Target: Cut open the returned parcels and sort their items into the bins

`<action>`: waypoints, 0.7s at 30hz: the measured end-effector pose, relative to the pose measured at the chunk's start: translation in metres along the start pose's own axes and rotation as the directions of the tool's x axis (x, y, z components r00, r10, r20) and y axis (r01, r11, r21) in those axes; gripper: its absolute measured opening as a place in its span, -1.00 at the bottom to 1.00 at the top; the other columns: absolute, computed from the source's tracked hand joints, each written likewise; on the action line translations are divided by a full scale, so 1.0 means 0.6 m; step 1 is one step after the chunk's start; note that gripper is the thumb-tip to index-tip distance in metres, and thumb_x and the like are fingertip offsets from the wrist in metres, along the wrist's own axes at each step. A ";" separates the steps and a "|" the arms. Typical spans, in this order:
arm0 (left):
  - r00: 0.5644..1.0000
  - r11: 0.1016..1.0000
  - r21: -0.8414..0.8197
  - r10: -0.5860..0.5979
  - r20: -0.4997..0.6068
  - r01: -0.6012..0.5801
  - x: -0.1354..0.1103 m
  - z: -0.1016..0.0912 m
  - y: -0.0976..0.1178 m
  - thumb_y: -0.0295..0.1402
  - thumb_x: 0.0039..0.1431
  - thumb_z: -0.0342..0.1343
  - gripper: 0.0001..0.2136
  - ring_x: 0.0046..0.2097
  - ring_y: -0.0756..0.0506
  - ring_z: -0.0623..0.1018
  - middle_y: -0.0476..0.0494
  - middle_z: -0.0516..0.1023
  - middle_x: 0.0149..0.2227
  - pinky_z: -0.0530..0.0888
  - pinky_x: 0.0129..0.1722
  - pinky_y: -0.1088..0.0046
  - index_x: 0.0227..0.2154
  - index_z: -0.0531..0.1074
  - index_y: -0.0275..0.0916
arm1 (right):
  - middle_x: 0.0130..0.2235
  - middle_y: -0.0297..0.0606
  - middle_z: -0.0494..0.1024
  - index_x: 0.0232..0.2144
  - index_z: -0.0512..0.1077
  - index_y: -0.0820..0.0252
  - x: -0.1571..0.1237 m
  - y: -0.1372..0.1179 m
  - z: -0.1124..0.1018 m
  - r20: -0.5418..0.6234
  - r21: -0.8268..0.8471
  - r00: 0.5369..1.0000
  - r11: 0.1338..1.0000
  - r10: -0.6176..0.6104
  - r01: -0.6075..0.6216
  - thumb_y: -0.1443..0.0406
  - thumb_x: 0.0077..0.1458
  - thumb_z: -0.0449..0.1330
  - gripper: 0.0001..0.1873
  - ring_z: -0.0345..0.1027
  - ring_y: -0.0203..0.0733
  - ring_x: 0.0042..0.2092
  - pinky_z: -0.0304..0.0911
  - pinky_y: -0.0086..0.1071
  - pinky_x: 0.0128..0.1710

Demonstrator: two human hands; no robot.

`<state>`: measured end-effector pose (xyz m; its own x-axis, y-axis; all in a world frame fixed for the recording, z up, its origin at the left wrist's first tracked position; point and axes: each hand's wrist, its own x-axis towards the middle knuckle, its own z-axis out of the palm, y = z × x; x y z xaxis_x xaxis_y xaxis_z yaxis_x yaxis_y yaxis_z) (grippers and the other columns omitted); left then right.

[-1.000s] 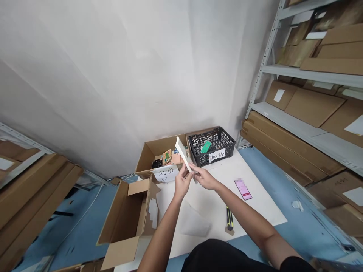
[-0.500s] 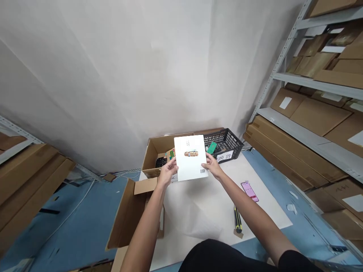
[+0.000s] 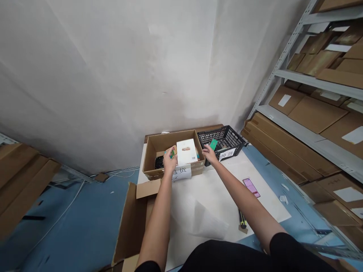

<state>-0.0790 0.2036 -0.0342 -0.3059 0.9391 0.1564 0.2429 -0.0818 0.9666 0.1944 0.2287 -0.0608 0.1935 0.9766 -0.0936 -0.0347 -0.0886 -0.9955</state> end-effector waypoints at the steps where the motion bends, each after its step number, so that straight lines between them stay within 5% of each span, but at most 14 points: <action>1: 1.000 1.000 0.016 0.023 0.001 -0.023 -0.024 0.005 -0.022 -0.45 0.12 0.27 -0.46 0.18 -0.23 0.56 -0.27 0.53 0.21 0.47 0.25 0.18 0.20 0.53 -0.18 | -0.13 -0.25 0.61 0.15 0.45 0.12 -0.020 0.029 -0.009 0.019 0.008 1.000 1.000 0.022 -0.023 0.23 -0.17 0.32 -0.26 0.47 -0.16 -0.18 0.39 -0.31 -0.15; 6: 0.982 0.974 0.203 -0.130 0.133 0.102 -0.196 0.041 -0.162 -0.43 0.21 0.14 -0.55 0.18 -0.20 0.54 -0.23 0.52 0.20 0.53 0.11 0.28 0.18 0.51 -0.15 | -0.17 -0.26 0.61 0.01 0.51 0.06 -0.176 0.191 -0.064 -0.024 -0.063 0.970 0.968 0.241 -0.242 0.20 -0.18 0.31 -0.40 0.46 -0.16 -0.22 0.37 -0.36 -0.29; 10: 0.847 0.731 0.599 -0.508 0.159 0.326 -0.323 0.057 -0.272 -0.43 0.18 0.15 -0.64 0.14 -0.16 0.55 -0.22 0.50 0.17 0.48 0.18 0.32 0.05 0.51 -0.17 | -0.21 -0.25 0.59 -0.04 0.53 0.09 -0.322 0.311 -0.112 -0.035 -0.182 0.897 0.880 0.441 -0.439 0.17 -0.13 0.27 -0.48 0.47 -0.15 -0.19 0.40 -0.35 -0.28; 13: 0.752 0.582 0.704 -0.651 0.105 0.406 -0.387 0.052 -0.332 -0.49 0.09 0.15 -0.69 0.25 -0.29 0.48 -0.31 0.43 0.21 0.49 0.17 0.18 -0.08 0.53 -0.20 | -0.20 -0.25 0.61 -0.09 0.56 0.10 -0.423 0.383 -0.151 -0.016 -0.340 0.808 0.757 0.588 -0.558 0.21 -0.12 0.25 -0.53 0.50 -0.09 -0.15 0.44 -0.26 -0.22; 16: 0.685 0.497 0.764 -0.721 0.100 0.411 -0.427 0.040 -0.369 -0.51 0.02 0.17 -0.63 0.43 -0.46 0.23 -0.38 0.26 0.38 0.46 0.20 -0.01 -0.06 0.54 -0.19 | -0.08 -0.17 0.64 -0.13 0.61 0.09 -0.501 0.436 -0.185 0.037 -0.560 0.781 0.660 0.623 -0.500 0.29 -0.15 0.26 -0.56 0.53 0.06 0.01 0.45 -0.11 -0.02; 21: 0.669 0.535 0.791 -0.707 0.227 0.297 -0.474 0.020 -0.395 -0.56 0.03 0.15 -0.35 0.54 -0.38 -0.02 -0.27 0.02 0.54 0.27 0.38 -0.07 0.24 0.41 -0.11 | 0.23 -0.08 0.51 0.15 0.54 0.09 -0.561 0.471 -0.214 0.073 -0.786 0.828 0.543 0.556 -0.296 0.39 -0.17 0.28 -0.27 0.38 0.10 0.26 0.25 -0.09 0.27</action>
<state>-0.0386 -0.0400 -0.3103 -0.1673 0.7622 -0.6253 0.7670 0.4991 0.4033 0.2456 -0.1503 -0.3127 0.0695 0.7738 -0.6296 0.6943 -0.4907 -0.5264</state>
